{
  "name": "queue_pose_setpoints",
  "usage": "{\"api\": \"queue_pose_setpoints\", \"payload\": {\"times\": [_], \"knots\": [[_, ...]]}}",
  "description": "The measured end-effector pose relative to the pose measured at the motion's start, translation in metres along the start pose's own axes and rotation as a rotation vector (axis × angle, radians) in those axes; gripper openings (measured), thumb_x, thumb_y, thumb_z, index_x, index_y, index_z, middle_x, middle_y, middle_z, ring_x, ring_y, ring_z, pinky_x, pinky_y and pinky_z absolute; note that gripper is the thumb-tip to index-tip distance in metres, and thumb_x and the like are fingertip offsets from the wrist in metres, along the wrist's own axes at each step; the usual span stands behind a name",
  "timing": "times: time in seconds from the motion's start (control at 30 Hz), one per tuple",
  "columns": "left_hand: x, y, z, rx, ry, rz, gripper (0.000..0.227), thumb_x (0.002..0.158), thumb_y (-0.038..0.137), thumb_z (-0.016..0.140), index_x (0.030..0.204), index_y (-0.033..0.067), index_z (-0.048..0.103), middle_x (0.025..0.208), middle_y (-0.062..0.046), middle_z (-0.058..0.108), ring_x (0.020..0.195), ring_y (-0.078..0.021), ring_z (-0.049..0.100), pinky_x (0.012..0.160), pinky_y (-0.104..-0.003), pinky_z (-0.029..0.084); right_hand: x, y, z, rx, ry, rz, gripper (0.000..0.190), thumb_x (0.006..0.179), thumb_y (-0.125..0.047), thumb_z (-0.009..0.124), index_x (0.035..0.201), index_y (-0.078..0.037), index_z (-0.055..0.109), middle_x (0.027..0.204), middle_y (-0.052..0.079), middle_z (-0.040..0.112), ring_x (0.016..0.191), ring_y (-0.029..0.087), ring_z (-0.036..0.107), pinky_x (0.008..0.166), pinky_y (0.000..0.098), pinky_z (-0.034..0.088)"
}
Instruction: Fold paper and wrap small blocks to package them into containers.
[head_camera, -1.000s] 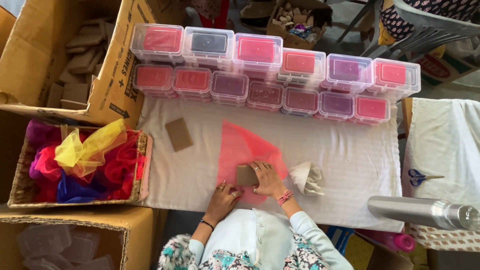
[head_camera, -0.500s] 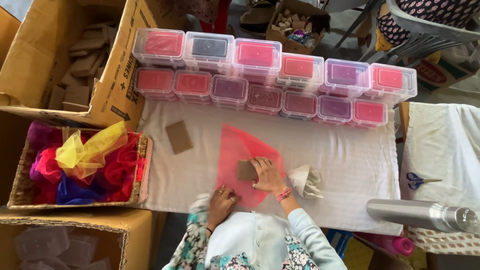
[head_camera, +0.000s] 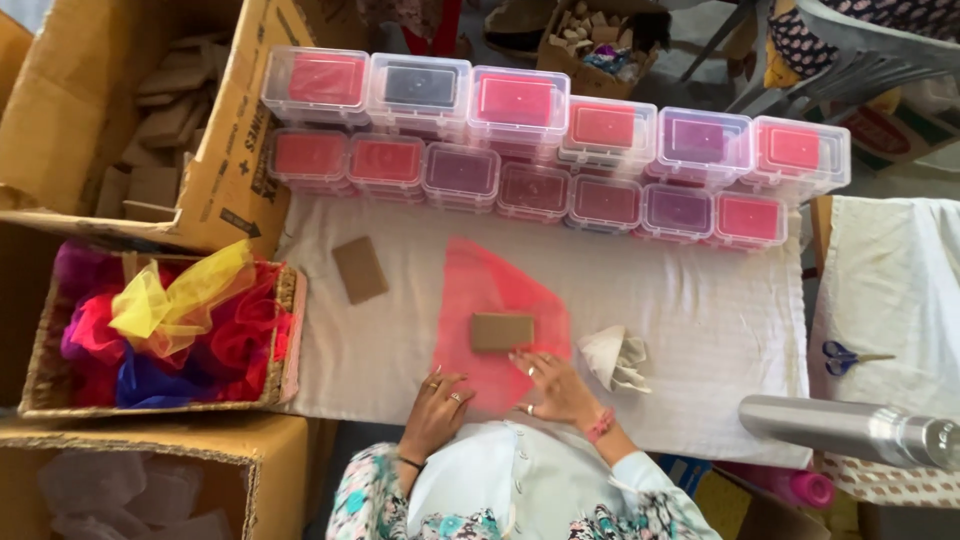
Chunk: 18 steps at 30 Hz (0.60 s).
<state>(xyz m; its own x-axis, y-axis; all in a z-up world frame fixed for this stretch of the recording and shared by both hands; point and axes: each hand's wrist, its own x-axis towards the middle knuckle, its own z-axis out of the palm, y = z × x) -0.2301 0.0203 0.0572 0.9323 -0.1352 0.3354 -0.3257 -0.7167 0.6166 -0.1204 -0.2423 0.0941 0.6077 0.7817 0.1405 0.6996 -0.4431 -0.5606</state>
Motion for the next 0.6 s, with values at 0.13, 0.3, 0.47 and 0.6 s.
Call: {"api": "queue_pose_setpoints", "payload": {"times": [0.13,0.3,0.47,0.6], "knots": [[-0.002,-0.014,0.011,0.049,-0.085,0.054,0.013,0.088,0.013,0.068,0.1,0.0083,0.07,0.117,-0.011,0.067,0.114,-0.0309,0.061,0.112,-0.051,0.039,-0.066,0.038,0.05,-0.158,-0.139,0.19,0.048,0.084,-0.019,0.072,0.13,-0.008,0.065,0.122,0.01,0.065,0.113,0.028,0.062,0.103,0.0421,0.048],[-0.007,-0.034,0.006,0.191,-0.141,0.06,0.02,0.088,0.01,0.064,0.106,0.007,0.071,0.112,-0.012,0.069,0.111,-0.0292,0.061,0.11,-0.051,0.038,-0.048,0.005,0.004,-0.115,-0.042,0.229,0.02,0.076,-0.016,0.076,0.092,-0.005,0.072,0.11,0.012,0.065,0.108,0.031,0.062,0.097,0.0446,0.047],[0.005,-0.022,-0.029,0.175,-0.175,0.045,0.017,0.083,0.004,0.064,0.096,0.011,0.074,0.094,-0.008,0.069,0.098,-0.029,0.064,0.112,-0.051,0.04,-0.05,0.01,0.001,0.01,0.068,-0.007,0.019,0.066,-0.004,0.069,0.084,-0.003,0.065,0.11,0.013,0.075,0.106,0.03,0.069,0.099,0.0441,0.05],[0.028,-0.021,-0.038,0.045,-0.03,0.012,0.015,0.084,0.005,0.068,0.097,0.0082,0.073,0.095,-0.009,0.07,0.097,-0.0313,0.064,0.108,-0.051,0.042,-0.032,0.02,-0.005,0.133,-0.066,0.496,0.012,0.079,-0.013,0.078,0.085,-0.004,0.071,0.089,0.009,0.076,0.093,0.026,0.072,0.088,0.038,0.056]]}}
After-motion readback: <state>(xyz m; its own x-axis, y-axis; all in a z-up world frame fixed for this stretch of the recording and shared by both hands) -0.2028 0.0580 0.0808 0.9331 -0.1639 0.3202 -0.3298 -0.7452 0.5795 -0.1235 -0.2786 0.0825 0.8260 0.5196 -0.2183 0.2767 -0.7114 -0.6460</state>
